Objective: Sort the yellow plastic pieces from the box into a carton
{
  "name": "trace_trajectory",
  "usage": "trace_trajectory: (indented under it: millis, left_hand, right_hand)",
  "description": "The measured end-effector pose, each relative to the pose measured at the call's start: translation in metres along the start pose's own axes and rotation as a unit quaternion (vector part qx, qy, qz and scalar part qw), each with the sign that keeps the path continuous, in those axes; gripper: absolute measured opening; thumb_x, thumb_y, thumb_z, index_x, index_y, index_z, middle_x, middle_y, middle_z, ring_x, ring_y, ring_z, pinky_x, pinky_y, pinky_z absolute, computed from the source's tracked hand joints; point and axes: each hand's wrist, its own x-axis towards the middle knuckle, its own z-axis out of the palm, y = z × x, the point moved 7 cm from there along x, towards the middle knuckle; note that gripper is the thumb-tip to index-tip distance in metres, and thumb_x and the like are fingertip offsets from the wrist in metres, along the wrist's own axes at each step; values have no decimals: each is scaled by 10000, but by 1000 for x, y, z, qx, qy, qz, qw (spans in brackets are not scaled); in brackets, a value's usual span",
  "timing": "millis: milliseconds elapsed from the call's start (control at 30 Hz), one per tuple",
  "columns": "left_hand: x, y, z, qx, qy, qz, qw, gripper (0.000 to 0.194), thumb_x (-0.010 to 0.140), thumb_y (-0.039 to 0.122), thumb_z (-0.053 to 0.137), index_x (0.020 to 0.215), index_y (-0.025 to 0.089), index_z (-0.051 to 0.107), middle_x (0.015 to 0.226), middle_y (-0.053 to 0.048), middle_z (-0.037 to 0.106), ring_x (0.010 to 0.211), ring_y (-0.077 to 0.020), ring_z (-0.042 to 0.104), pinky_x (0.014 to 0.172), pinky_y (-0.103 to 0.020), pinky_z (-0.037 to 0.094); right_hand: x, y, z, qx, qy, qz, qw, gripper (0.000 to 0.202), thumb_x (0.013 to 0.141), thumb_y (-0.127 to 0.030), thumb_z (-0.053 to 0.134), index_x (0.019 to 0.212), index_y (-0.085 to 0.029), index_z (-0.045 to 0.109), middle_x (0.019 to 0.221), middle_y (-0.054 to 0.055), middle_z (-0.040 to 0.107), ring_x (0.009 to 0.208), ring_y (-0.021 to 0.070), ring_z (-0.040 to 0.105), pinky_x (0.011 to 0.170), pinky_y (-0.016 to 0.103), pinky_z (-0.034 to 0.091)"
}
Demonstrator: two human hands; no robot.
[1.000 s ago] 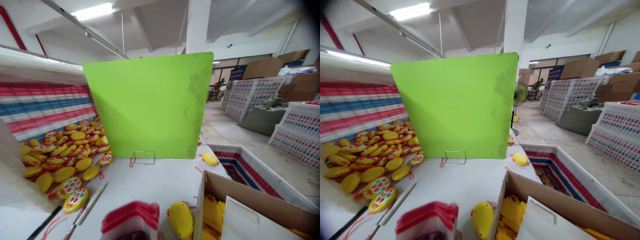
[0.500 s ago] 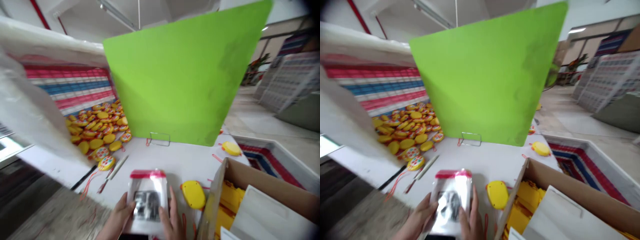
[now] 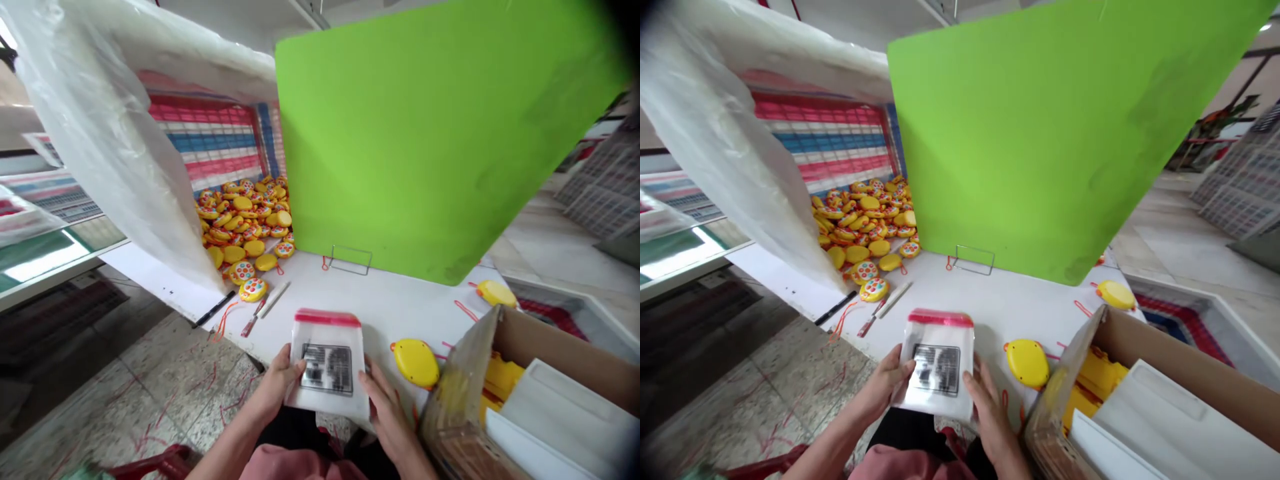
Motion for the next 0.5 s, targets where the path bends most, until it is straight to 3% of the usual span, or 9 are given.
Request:
trace_trajectory:
  millis: [167,333,500]
  left_hand:
    - [-2,13,-7,25,-19,5,999,453,711,378,735,1083,180,569,1069,-77,685,982,-254,631,862,-344,490]
    - [5,22,-23,102,31,46,993,447,736,381,694,1097,160,550,1035,-70,664,991,-243,594,852,-307,468]
    - [20,30,-27,62,9,50,997,416,755,357,665,1096,161,531,963,-50,662,900,-218,611,817,-314,482]
  right_hand:
    - [3,-2,13,-88,-7,-48,995,579,722,-502,719,1196,-203,576,1151,80,676,1088,265,610,957,371,465]
    - [23,0,15,-216,-10,-101,971,528,764,-551,651,1155,-203,587,1118,86,677,1085,277,607,954,391,468]
    - [43,-1,26,-216,-29,-113,969,474,789,-495,645,1180,-234,581,1116,81,675,1061,287,613,958,442,462]
